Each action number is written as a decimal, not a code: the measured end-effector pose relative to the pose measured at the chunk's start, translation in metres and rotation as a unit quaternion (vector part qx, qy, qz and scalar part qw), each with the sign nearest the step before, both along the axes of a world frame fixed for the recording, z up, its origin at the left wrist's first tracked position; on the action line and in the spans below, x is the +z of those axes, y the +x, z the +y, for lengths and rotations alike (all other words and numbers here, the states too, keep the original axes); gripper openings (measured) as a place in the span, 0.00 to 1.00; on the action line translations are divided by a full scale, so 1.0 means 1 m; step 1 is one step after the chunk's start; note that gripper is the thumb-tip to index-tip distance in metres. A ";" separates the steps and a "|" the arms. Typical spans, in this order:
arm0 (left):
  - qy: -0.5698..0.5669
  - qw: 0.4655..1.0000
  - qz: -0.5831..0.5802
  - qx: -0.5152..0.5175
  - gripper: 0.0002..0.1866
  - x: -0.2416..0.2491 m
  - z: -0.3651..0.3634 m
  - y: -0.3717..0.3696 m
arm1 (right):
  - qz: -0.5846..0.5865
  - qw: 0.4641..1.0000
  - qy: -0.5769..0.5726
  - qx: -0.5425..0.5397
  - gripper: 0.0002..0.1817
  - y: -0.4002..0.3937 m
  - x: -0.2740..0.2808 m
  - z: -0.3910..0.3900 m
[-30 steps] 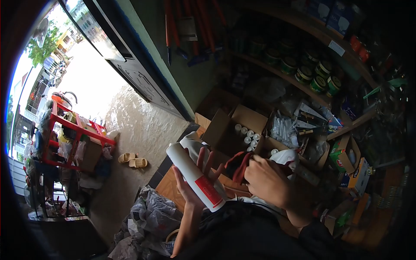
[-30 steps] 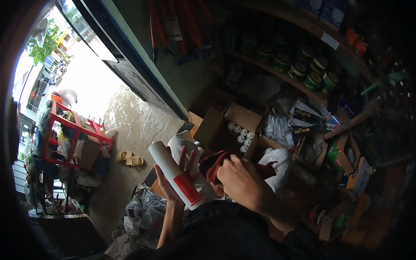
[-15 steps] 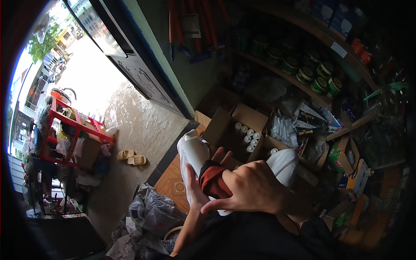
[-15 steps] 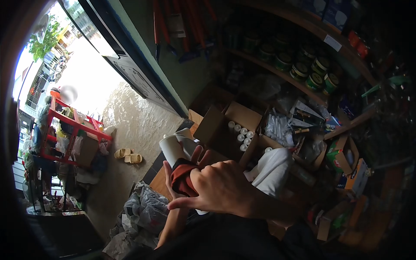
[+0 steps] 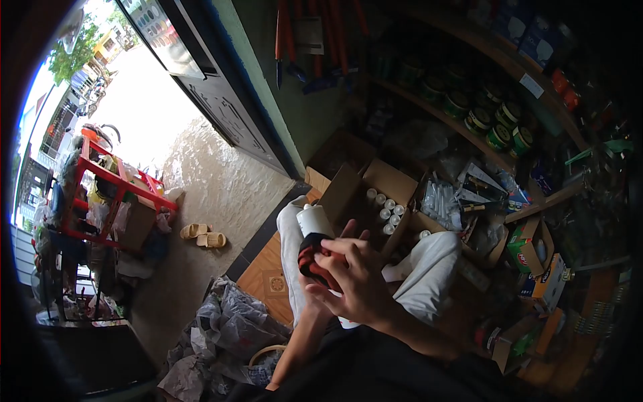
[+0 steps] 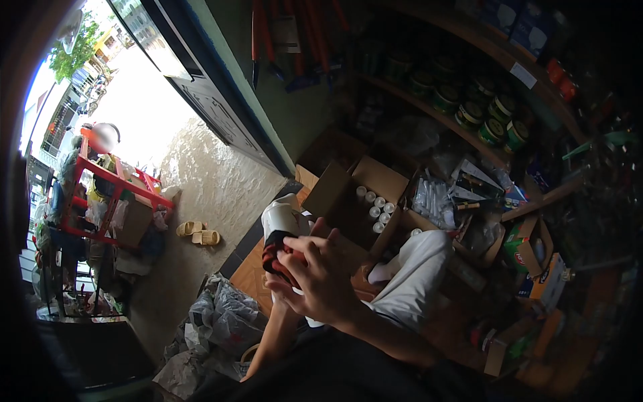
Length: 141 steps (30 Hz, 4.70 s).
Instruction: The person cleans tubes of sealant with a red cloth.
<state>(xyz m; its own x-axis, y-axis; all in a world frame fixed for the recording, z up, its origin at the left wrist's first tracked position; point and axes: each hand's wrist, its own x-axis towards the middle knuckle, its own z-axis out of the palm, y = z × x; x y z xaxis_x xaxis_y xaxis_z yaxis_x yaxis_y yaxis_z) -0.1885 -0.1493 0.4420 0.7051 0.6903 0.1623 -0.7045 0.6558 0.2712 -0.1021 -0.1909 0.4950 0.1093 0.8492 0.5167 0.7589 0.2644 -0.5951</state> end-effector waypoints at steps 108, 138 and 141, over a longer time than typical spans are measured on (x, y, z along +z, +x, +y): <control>-0.071 0.961 0.263 -0.048 0.35 0.012 -0.033 -0.015 | 0.081 0.985 -0.011 -0.153 0.21 0.013 0.013 0.026; -0.061 0.960 0.272 -0.025 0.37 -0.011 -0.019 -0.018 | 0.132 0.985 -0.024 -0.107 0.19 0.012 -0.008 0.013; -0.132 0.983 0.060 -0.117 0.38 -0.020 -0.022 -0.018 | 0.194 0.975 -0.046 -0.096 0.21 0.021 -0.004 0.024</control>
